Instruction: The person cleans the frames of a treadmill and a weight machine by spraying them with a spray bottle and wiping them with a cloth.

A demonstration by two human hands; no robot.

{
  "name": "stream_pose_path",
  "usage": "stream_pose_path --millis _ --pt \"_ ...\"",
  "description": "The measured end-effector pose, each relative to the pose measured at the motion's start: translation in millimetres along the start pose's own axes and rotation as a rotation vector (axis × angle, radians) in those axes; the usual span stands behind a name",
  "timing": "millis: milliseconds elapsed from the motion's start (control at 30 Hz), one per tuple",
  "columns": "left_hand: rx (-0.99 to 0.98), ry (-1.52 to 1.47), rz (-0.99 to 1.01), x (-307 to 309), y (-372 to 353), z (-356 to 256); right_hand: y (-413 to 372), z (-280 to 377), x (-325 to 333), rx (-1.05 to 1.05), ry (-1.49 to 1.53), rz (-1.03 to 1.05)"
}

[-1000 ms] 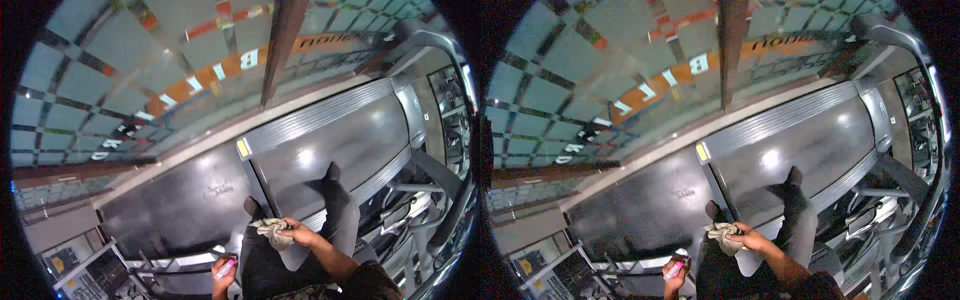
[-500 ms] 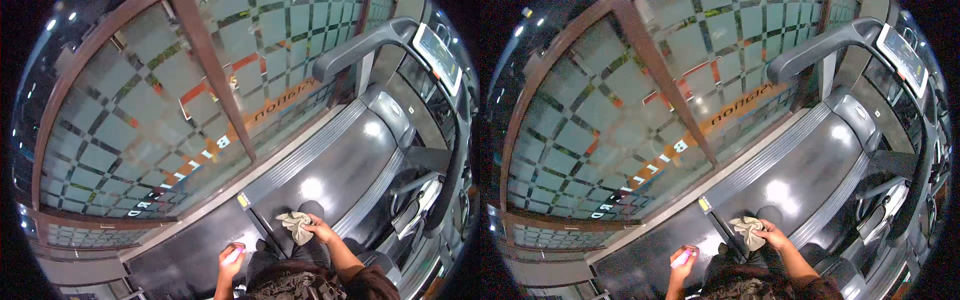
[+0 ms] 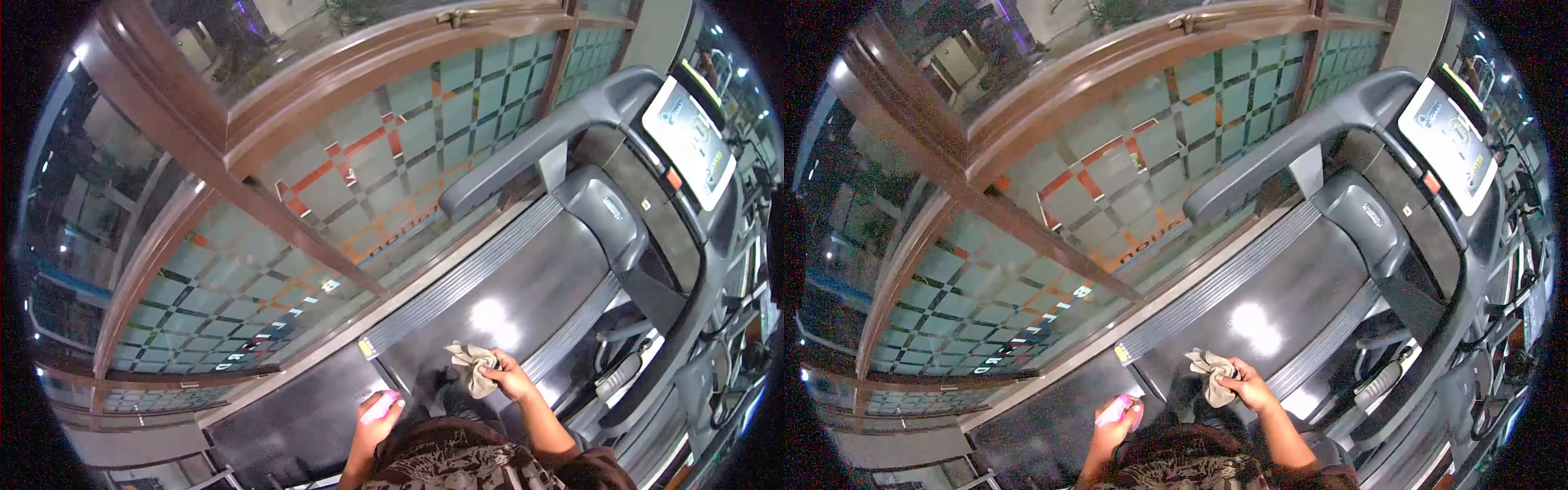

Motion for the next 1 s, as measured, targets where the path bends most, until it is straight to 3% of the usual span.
stream_pose_path --millis 200,333,367,433,600,633,667,800,1000 --pt "-0.254 0.107 -0.044 -21.7 49.0 -43.7 -19.8 56.6 10.4 0.099 0.134 -0.035" --pt "-0.089 -0.097 0.046 -33.9 78.9 -67.6 -19.7 95.5 -4.5 0.148 0.229 -0.043" --pt "-0.253 0.041 0.025 -35.8 90.1 -74.9 -16.8 103.5 -8.2 0.156 0.224 -0.034" --pt "-0.280 -0.014 0.073 -47.0 114.5 -69.3 -7.3 115.9 -10.3 0.173 0.212 -0.008" --pt "-0.474 0.040 0.070 -63.8 162.9 -114.3 19.4 167.2 -14.8 0.218 0.076 0.015" --pt "-0.352 0.031 0.147 -65.9 172.5 -125.7 24.5 179.9 -14.1 0.220 0.045 -0.002" --pt "-0.352 0.031 0.175 -68.0 184.2 -134.7 30.0 193.5 -12.6 0.223 0.014 -0.018" --pt "-0.425 0.019 0.264 -80.1 227.4 -157.5 40.6 247.7 -3.3 0.293 -0.218 -0.100" --pt "-0.483 -0.100 0.287 -82.8 274.9 -206.8 72.1 287.0 12.7 0.356 -0.195 -0.153"
Point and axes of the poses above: each hand's wrist, its own y-axis towards the middle knuckle, its own x-axis out of the back of the hand, z = x × y, the point moved 4 cm from there along y, towards the middle knuckle, and after that the axes turned 2 degrees about -y, right-handed, at the moved point
